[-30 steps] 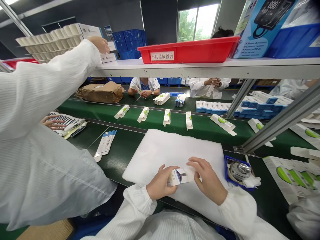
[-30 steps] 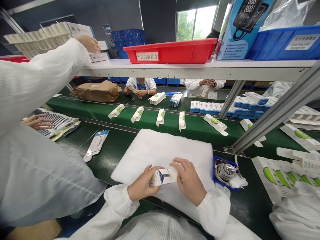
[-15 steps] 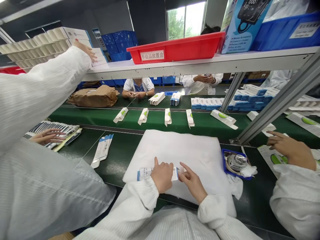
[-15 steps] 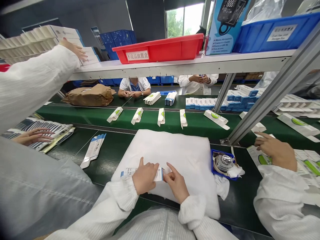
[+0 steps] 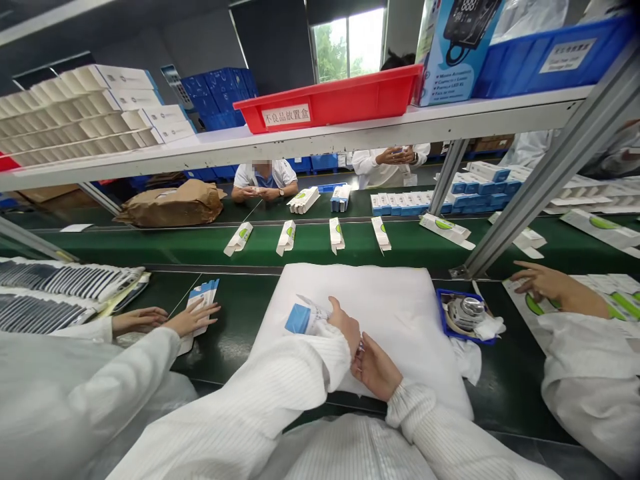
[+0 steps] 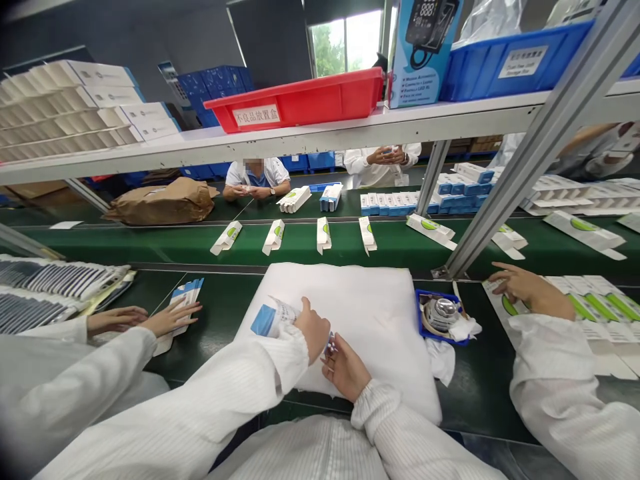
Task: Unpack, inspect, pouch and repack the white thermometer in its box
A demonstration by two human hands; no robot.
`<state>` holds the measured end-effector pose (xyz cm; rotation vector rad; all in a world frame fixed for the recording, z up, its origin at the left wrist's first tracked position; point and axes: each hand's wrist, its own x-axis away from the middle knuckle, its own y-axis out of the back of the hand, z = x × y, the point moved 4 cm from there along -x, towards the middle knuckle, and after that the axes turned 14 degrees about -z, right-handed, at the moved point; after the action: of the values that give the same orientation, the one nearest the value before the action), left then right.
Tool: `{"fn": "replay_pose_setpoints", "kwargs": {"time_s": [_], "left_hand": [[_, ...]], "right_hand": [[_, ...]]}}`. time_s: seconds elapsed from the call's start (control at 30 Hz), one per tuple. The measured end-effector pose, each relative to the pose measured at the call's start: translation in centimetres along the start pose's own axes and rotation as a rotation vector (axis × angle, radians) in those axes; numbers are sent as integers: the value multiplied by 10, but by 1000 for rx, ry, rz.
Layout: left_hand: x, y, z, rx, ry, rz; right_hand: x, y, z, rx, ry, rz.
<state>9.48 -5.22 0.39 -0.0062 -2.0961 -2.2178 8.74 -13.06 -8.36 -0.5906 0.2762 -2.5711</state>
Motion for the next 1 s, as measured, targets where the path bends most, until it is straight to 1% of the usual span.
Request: {"fn": "replay_pose_setpoints", "kwargs": {"time_s": [0.03,0.07,0.1,0.13,0.17,0.23,0.3,0.4,0.47,0.53,0.57,0.6,0.63,0.67,0.73,0.83,0.9,0.93,1.0], "left_hand": [[3,8,8,-70,-24,56],[7,14,18,-108,-37,107],[13,19,28,-119,-38,151],[19,23,39,-96,-29,170],[26,24,49,-38,-7,165],[40,23,67,158,39,102],[54,18,78,379,64,18],[71,11,83,604,73,-67],[78,7,83,631,98,-87],[81,4,82,549,130,-90],[81,3,80,484,141,-89],[81,3,77,414,143,-87],[81,4,74,344,134,-85],[80,6,69,273,118,-82],[76,11,58,108,89,-72],[70,21,43,-143,55,-57],[65,25,34,-226,14,-55],[63,26,31,-244,-10,-53],[59,23,24,-270,-37,-40]], "right_hand": [[-4,2,-2,-61,-60,-2],[-9,6,-4,-79,-88,-20],[-14,10,-4,-40,-73,-56],[-19,16,-2,61,-10,-109],[-25,21,1,184,68,-166],[-34,32,7,383,192,-263],[-42,40,11,474,259,-302],[-43,44,17,615,357,-307],[-33,41,27,733,480,-334],[-16,30,40,770,655,-336],[-6,23,45,755,731,-305],[2,14,49,727,773,-258],[9,5,50,707,778,-206],[13,-3,50,694,743,-165],[12,-14,42,649,584,-127],[1,-20,23,456,297,-77],[-5,-19,12,309,130,-24],[-7,-19,7,250,71,-4],[-9,-19,2,189,40,-4]]}}
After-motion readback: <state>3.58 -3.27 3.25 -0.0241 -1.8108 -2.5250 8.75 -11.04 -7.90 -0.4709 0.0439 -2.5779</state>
